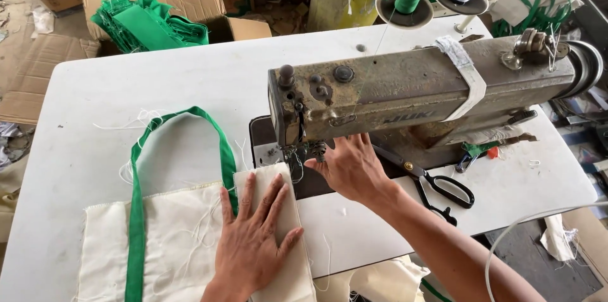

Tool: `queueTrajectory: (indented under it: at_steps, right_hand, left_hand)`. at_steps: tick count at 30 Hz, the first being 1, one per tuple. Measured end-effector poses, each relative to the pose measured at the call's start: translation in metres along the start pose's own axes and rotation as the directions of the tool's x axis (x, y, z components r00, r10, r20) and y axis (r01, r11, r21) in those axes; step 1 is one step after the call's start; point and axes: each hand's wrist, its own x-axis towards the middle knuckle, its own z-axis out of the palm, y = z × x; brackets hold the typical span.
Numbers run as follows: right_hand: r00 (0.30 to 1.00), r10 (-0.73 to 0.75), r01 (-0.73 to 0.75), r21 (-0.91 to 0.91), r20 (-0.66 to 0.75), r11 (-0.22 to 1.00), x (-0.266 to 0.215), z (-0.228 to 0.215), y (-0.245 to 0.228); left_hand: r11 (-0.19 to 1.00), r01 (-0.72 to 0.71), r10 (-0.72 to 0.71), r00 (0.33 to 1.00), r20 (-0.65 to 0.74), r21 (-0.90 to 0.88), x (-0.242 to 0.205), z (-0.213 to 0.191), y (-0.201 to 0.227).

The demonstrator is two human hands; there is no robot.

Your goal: Sewing fabric pieces together to create a tote bag using an industrial sewing machine.

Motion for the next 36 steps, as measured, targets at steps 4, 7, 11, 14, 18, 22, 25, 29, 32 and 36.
queueTrajectory:
  at_steps: [4, 7, 11, 14, 18, 22, 25, 29, 32, 36]
  right_hand:
    - [0.764, -0.311, 0.301, -0.113, -0.565, 0.947, -0.009, 0.007, -0.004]
    - [0.936, -0.235, 0.286, 0.178, -0.260, 0.942, -0.011, -0.008, -0.015]
    - [0.981, -0.189, 0.195, 0.164, -0.053, 0.967, -0.002, -0.002, -0.010]
    - [0.989, -0.122, 0.129, 0.082, -0.080, 0.988, 0.007, 0.004, -0.003]
    - [0.968, -0.125, 0.133, 0.022, -0.220, 0.991, -0.005, 0.008, -0.006]
    - [0.889, -0.357, 0.418, 0.191, -0.285, 0.888, -0.011, -0.014, -0.018]
    - [0.914, -0.337, 0.371, 0.128, -0.225, 0.920, -0.011, -0.007, -0.014]
    - [0.927, -0.297, 0.338, 0.169, -0.228, 0.926, -0.008, -0.012, -0.017]
    - [0.950, -0.256, 0.286, 0.169, -0.181, 0.943, -0.008, -0.011, -0.017]
    - [0.968, -0.197, 0.218, 0.139, -0.153, 0.966, -0.011, -0.001, -0.017]
  left_hand:
    - [1.000, -0.008, 0.008, 1.000, 0.003, -0.002, 0.002, 0.000, 0.001]
    - [0.998, -0.016, 0.018, 1.000, 0.025, -0.054, 0.002, 0.001, 0.001]
    - [0.999, -0.029, 0.029, 0.999, 0.021, -0.018, 0.004, 0.002, 0.001]
    - [1.000, -0.027, 0.027, 0.999, 0.020, -0.011, 0.006, 0.000, 0.001]
    - [0.998, -0.020, 0.022, 0.999, 0.031, -0.067, 0.005, 0.003, 0.000]
    - [0.994, -0.027, 0.031, 0.999, 0.043, -0.102, 0.004, 0.004, 0.001]
    - [0.999, -0.030, 0.032, 0.999, 0.043, -0.041, 0.007, 0.002, 0.002]
    - [0.998, -0.021, 0.024, 0.998, 0.055, -0.051, 0.010, 0.000, 0.000]
    - [0.996, -0.010, 0.018, 0.996, 0.084, -0.090, 0.015, 0.001, -0.001]
    - [0.993, 0.010, 0.005, 0.991, 0.131, -0.115, 0.023, 0.003, -0.002]
